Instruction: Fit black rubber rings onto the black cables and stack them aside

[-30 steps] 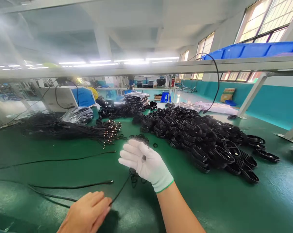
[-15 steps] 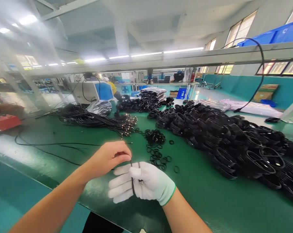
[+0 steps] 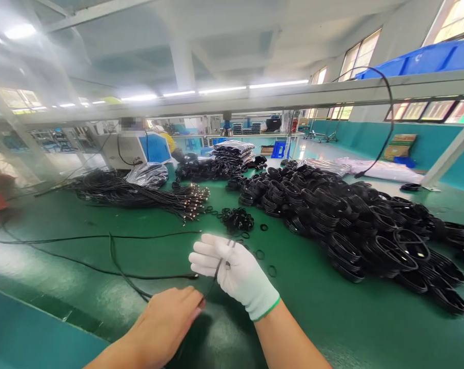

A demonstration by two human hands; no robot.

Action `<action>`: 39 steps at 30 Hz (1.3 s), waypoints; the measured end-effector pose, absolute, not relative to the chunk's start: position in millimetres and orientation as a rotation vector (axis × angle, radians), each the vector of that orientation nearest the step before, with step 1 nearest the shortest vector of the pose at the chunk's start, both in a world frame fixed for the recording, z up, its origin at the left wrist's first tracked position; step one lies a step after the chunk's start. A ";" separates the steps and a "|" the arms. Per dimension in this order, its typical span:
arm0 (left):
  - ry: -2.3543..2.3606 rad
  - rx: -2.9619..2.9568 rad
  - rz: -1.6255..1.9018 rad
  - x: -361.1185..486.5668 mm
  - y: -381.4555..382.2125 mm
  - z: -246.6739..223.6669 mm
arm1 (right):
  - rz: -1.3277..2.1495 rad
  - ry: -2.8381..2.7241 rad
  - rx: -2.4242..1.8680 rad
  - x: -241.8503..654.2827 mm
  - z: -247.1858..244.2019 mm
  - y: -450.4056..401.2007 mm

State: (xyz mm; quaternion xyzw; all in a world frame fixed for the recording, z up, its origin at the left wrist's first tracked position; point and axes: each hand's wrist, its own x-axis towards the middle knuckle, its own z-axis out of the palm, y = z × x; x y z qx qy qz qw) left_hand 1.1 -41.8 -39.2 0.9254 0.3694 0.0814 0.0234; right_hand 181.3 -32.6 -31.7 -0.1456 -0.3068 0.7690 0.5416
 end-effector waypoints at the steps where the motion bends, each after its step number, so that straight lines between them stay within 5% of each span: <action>1: 1.095 2.944 0.282 1.1 -45.7 -28.8 | 1.855 -0.776 -0.358 178.8 -36.0 -33.8; 8: 0.803 2.636 0.507 -4.0 -3.4 36.8 | 2.302 -0.966 -0.144 158.4 -47.9 -51.4; 13: 0.802 2.095 0.544 -9.5 17.6 -14.2 | 2.263 -0.852 -0.080 155.2 -42.5 -54.3; 18: 1.116 2.326 0.507 -24.5 10.6 -58.7 | 2.051 -0.715 -0.099 166.6 -29.4 -45.7; 28: 1.033 2.821 0.653 -6.7 -43.2 -23.3 | 1.971 -0.863 -0.464 167.9 -48.1 -42.7; 34: 0.797 2.230 0.568 -15.0 1.1 3.8 | 2.315 -0.927 -0.239 155.4 -58.0 -52.2; 39: 0.853 1.896 0.616 -12.0 13.3 -35.2 | 2.200 -0.773 -0.199 151.8 -54.0 -50.0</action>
